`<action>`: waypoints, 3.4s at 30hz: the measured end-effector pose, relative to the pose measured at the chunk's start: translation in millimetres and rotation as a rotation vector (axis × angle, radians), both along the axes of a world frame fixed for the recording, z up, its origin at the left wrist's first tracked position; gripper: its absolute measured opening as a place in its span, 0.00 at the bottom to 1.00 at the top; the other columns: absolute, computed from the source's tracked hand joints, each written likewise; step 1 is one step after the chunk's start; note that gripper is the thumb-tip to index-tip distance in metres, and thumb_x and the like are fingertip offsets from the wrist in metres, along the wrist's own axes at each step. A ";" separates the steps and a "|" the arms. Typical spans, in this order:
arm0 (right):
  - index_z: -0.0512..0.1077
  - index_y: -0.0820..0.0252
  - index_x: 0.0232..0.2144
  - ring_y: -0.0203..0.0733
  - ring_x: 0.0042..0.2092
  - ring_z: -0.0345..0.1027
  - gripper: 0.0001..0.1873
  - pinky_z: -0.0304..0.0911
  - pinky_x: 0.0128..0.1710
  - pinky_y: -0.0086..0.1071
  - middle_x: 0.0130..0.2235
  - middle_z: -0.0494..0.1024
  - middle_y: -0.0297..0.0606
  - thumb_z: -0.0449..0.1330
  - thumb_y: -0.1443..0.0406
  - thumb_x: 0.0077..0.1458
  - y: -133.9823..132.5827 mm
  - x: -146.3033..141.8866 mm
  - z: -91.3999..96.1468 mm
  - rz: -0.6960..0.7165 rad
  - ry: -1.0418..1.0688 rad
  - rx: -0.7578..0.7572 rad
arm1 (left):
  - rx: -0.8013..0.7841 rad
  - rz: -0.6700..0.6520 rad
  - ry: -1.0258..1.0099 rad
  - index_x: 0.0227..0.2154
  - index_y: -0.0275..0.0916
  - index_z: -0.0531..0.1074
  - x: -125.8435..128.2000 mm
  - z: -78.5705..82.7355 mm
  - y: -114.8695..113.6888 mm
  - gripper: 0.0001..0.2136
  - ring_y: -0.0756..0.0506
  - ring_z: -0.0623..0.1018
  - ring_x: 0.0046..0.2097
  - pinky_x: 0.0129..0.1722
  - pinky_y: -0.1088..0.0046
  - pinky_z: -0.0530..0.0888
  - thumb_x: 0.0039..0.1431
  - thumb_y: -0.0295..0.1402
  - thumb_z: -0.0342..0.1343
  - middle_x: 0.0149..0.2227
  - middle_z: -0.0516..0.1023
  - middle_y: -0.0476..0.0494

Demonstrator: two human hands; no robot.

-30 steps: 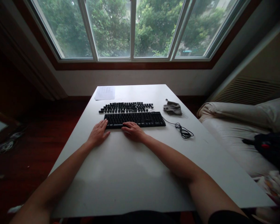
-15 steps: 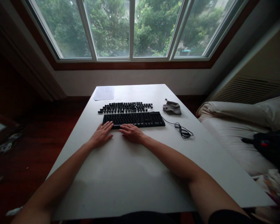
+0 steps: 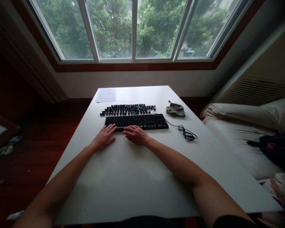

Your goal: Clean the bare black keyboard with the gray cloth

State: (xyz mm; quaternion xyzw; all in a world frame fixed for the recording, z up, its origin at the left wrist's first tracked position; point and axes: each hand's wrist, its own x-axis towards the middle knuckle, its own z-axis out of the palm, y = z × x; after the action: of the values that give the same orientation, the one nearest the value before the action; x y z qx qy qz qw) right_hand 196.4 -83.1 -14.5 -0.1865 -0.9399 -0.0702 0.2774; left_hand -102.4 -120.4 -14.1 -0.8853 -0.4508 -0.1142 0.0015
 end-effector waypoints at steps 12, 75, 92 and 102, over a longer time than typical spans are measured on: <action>0.73 0.57 0.49 0.44 0.46 0.70 0.11 0.64 0.45 0.38 0.46 0.79 0.43 0.55 0.66 0.67 -0.2 1.9 -1.0 -0.015 0.069 0.017 | 0.133 0.177 -0.354 0.61 0.44 0.70 -26.0 3.1 25.0 0.21 0.38 0.66 0.67 0.67 0.52 0.64 0.69 0.42 0.49 0.67 0.67 0.40; 0.73 0.56 0.49 0.45 0.49 0.69 0.11 0.67 0.47 0.38 0.49 0.78 0.45 0.54 0.65 0.68 2.8 5.1 -4.8 -0.019 0.052 -0.089 | -0.220 0.185 -0.205 0.43 0.47 0.83 -44.6 47.4 67.3 0.15 0.44 0.78 0.36 0.39 0.67 0.74 0.62 0.46 0.56 0.40 0.83 0.45; 0.74 0.57 0.47 0.44 0.48 0.69 0.11 0.66 0.47 0.38 0.48 0.79 0.44 0.53 0.65 0.68 2.3 4.2 -3.4 -0.024 0.061 -0.073 | -0.154 0.140 -0.174 0.43 0.46 0.82 -41.7 44.9 61.6 0.14 0.44 0.77 0.37 0.40 0.65 0.73 0.64 0.44 0.55 0.42 0.80 0.44; 0.74 0.57 0.46 0.44 0.47 0.69 0.10 0.66 0.46 0.38 0.48 0.79 0.44 0.54 0.65 0.68 0.4 3.6 -1.7 -0.024 0.068 -0.068 | -0.145 0.132 -0.235 0.40 0.45 0.81 -40.5 42.4 57.4 0.11 0.43 0.76 0.39 0.40 0.66 0.71 0.62 0.43 0.57 0.40 0.79 0.44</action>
State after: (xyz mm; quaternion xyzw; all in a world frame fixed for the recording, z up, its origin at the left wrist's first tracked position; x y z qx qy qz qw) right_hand 200.0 -82.7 -16.1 -0.2091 -0.9295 -0.0353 0.3017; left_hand -142.9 -63.0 28.3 -0.8320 -0.5122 -0.1840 -0.1077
